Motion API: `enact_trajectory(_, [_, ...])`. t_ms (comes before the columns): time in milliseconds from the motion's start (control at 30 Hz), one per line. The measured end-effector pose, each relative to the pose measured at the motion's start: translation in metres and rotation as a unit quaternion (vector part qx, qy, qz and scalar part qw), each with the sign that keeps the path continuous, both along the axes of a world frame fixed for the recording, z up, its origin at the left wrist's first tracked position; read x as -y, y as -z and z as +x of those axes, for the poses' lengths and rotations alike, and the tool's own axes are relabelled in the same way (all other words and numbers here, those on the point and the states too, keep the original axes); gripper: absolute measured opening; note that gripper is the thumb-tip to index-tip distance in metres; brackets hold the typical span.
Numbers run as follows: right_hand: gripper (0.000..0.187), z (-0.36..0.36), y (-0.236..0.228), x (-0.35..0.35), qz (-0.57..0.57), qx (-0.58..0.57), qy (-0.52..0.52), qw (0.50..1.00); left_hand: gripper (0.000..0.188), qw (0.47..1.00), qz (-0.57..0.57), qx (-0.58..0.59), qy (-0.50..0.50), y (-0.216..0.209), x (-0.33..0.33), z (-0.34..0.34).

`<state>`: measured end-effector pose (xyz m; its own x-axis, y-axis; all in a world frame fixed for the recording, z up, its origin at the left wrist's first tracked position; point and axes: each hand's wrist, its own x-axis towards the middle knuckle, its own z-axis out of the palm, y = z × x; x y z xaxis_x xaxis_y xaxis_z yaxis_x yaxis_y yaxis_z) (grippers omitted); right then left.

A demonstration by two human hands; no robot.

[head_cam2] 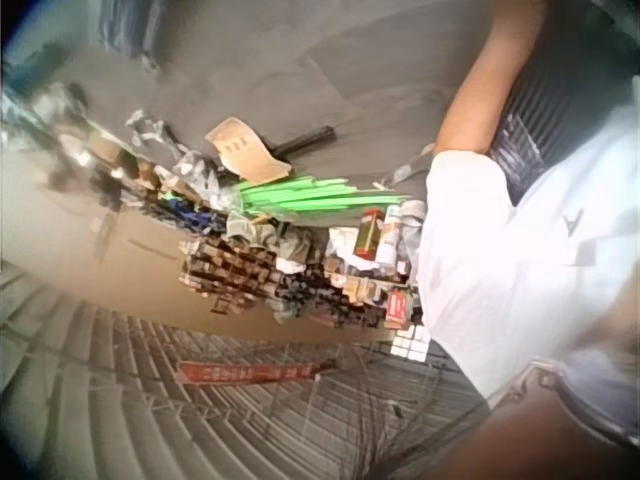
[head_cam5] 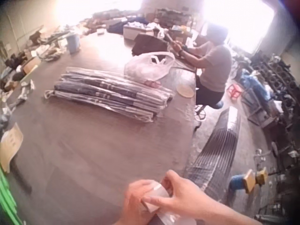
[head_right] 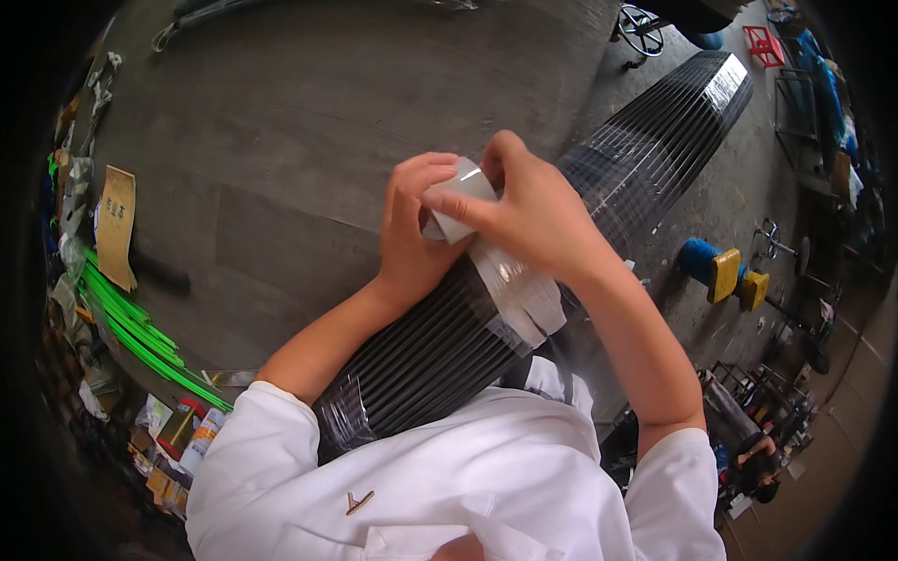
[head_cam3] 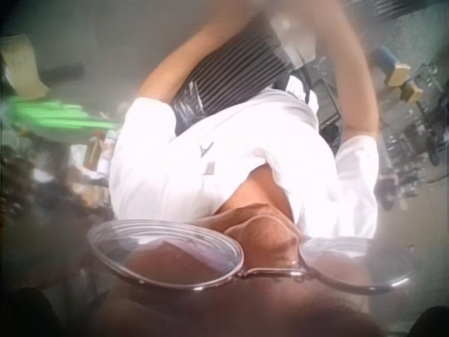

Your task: The person wraps a bundle of black rods with clear plastic tape, securing it with multiple layers. They then move the wrapped bundle to a stack of similar items and assist another person in tying a ribbon around a different bundle.

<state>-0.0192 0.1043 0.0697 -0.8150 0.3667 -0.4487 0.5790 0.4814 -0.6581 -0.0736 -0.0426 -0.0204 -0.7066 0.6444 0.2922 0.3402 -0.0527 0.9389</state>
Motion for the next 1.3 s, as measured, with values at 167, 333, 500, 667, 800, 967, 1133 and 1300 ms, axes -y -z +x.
enact_trajectory(167, [0.072,-0.009,-0.003,-0.002,-0.072,0.053,-0.003,0.996,0.074,0.993,0.026,-0.115,-0.020,-0.001,0.000,-0.004])
enact_trajectory(333, [0.067,-0.015,-0.018,-0.010,-0.183,0.113,-0.021,0.976,0.088,0.988,0.049,-0.144,0.006,0.000,0.000,-0.005])
enact_trajectory(500, [0.046,0.017,-0.021,-0.023,-0.327,-0.038,0.141,0.934,0.127,0.968,-0.192,0.088,0.137,-0.038,0.021,-0.011])
enact_trajectory(667, [0.039,0.067,-0.040,-0.011,-0.211,-0.116,0.114,0.964,0.137,0.863,-0.368,0.139,0.316,-0.058,0.029,-0.008])
enact_trajectory(800, [0.043,0.121,-0.044,-0.001,-0.147,-0.137,0.167,0.965,0.132,0.844,-0.373,0.161,0.351,-0.046,0.023,0.000])
enact_trajectory(967, [0.023,0.183,-0.026,0.021,-0.165,-0.152,0.274,0.935,0.129,0.838,-0.382,0.188,0.341,-0.036,0.022,0.008])
enact_trajectory(1133, [0.009,0.229,0.021,0.049,-0.111,-0.182,0.373,0.903,0.123,0.827,-0.390,0.213,0.345,-0.033,0.022,0.015])
enact_trajectory(1300, [0.031,0.255,0.063,0.050,-0.244,-0.272,0.375,0.852,0.107,0.859,-0.389,0.150,0.298,-0.047,0.020,0.016])
